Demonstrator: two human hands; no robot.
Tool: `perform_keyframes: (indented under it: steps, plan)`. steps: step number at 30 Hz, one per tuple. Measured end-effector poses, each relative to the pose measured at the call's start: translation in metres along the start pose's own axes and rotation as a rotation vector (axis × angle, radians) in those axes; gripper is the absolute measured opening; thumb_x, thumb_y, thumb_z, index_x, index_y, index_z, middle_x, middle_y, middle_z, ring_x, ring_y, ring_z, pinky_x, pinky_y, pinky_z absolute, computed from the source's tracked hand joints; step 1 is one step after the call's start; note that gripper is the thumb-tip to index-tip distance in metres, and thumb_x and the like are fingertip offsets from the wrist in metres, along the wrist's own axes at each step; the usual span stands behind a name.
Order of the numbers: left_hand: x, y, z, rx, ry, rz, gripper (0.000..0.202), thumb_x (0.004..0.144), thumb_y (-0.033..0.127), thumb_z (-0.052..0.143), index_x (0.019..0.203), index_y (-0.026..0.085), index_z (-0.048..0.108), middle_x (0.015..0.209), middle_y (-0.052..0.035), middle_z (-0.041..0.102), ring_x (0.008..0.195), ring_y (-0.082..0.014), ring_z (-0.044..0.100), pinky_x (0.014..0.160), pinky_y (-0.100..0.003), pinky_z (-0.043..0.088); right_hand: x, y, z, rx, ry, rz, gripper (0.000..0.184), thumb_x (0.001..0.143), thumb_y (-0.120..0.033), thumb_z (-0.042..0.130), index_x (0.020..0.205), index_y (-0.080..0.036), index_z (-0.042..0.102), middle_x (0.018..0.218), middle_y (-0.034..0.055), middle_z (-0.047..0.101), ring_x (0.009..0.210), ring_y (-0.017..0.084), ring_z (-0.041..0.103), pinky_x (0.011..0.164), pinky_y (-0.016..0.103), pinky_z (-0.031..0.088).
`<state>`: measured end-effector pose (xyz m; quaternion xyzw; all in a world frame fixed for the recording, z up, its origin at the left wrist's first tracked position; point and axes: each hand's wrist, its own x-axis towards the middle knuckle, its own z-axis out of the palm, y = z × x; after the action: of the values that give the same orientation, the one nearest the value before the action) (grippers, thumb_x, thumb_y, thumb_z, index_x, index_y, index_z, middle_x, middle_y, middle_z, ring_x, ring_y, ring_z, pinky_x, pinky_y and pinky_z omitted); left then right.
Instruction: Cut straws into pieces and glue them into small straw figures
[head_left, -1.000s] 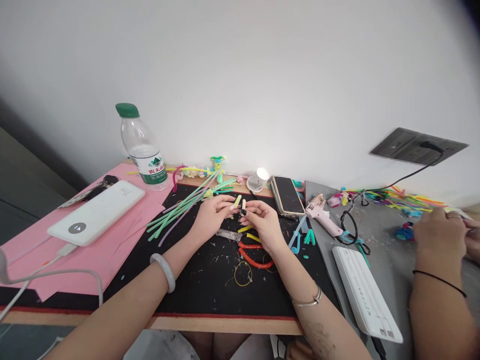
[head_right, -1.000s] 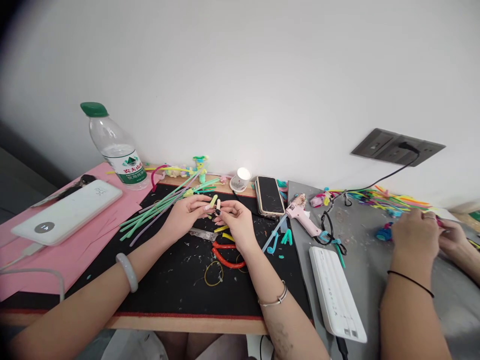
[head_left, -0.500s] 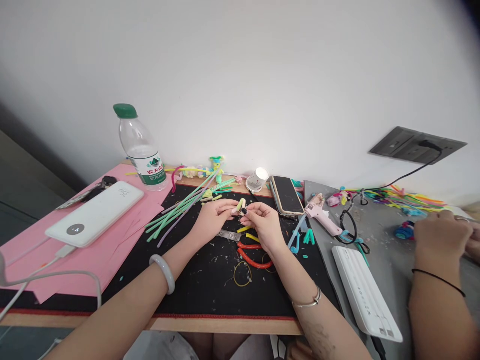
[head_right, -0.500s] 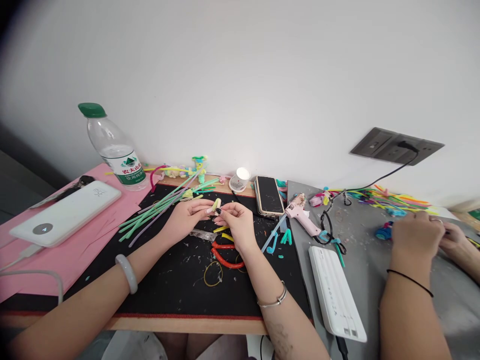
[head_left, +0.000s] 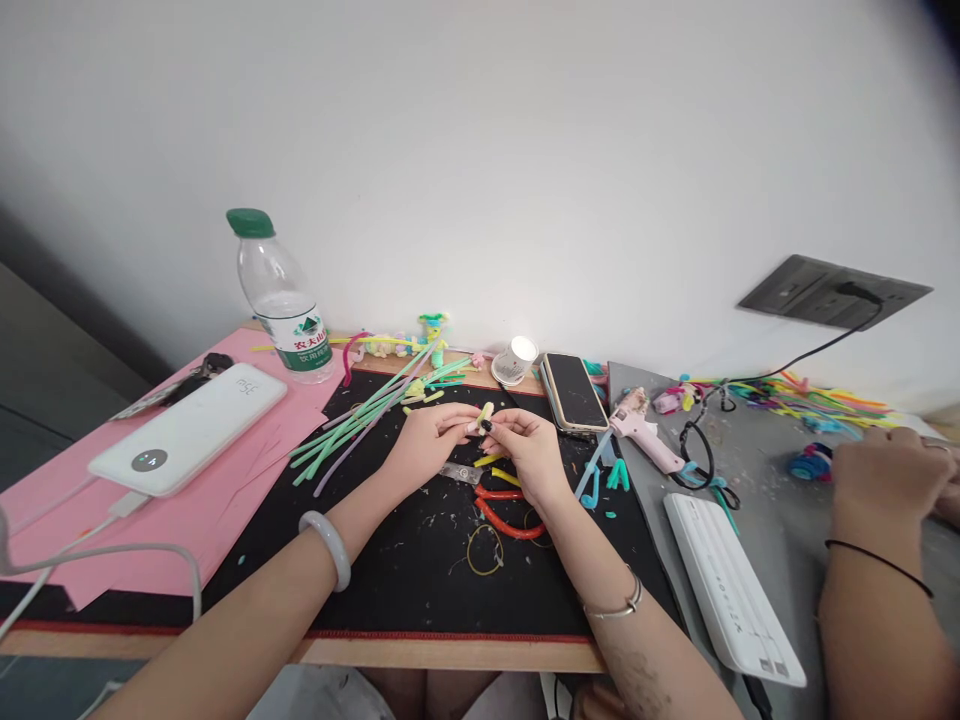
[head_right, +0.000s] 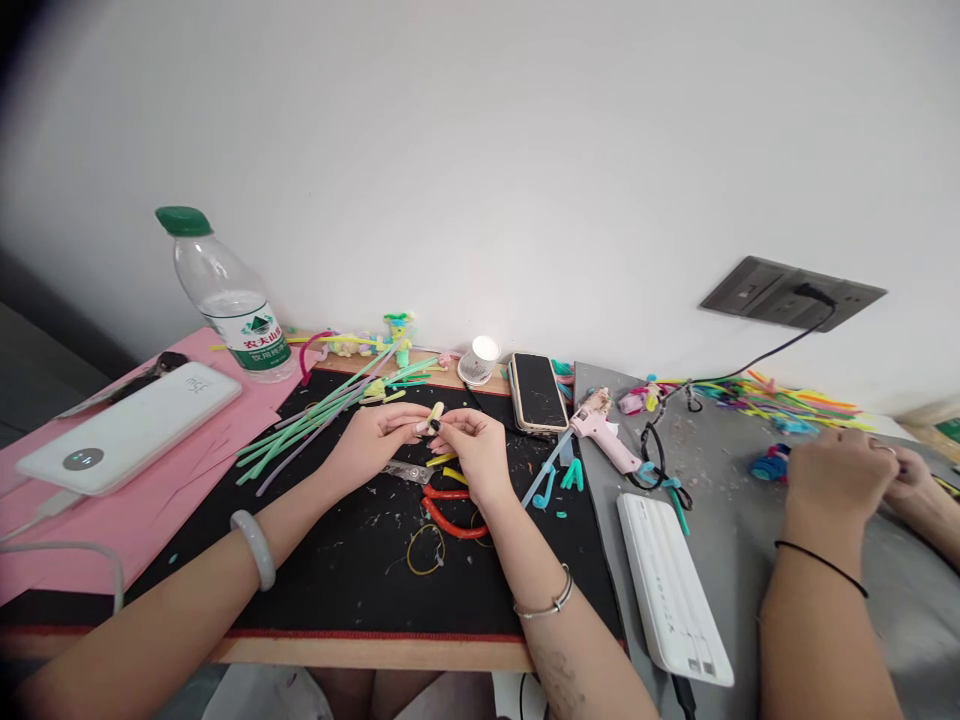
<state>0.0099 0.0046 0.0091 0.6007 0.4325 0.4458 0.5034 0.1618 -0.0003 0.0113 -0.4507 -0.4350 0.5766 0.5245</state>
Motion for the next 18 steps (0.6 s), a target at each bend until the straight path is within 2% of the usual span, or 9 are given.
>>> perform_keyframes:
  steps: [7,15,18]
  plan:
    - [-0.0012,-0.0011,0.0003,0.064,-0.022,0.041,0.024,0.077,0.02,0.052,0.097,0.014,0.064,0.098,-0.0064,0.068,0.088,-0.0188,0.065,0.074,-0.028,0.054,-0.0007,-0.0012,0.0008,-0.045,0.022,0.001,0.017,0.061,-0.025,0.072,0.071,-0.013,0.063,0.056,0.0007,0.064,0.049,0.009,0.059,0.051,0.019,0.051]
    - [-0.0012,-0.0015,-0.0026,0.182,-0.008,0.103,0.026,0.078,0.017,0.048,0.098,0.017,0.064,0.098,-0.0047,0.068,0.088,-0.0179,0.065,0.075,-0.027,0.053,-0.0004,0.0006,-0.0005,-0.075,-0.007,-0.014,0.018,0.064,-0.028,0.07,0.073,-0.013,0.064,0.064,0.0017,0.064,0.057,0.01,0.058,0.053,0.021,0.052]
    - [-0.0012,-0.0016,-0.0031,0.191,-0.008,0.109,0.027,0.078,0.017,0.047,0.099,0.017,0.064,0.096,-0.0044,0.069,0.086,-0.0173,0.065,0.075,-0.028,0.053,0.0016,0.0045,-0.003,-0.088,0.012,-0.039,0.019,0.064,-0.029,0.069,0.075,-0.014,0.064,0.064,0.0007,0.062,0.054,0.01,0.055,0.051,0.022,0.051]
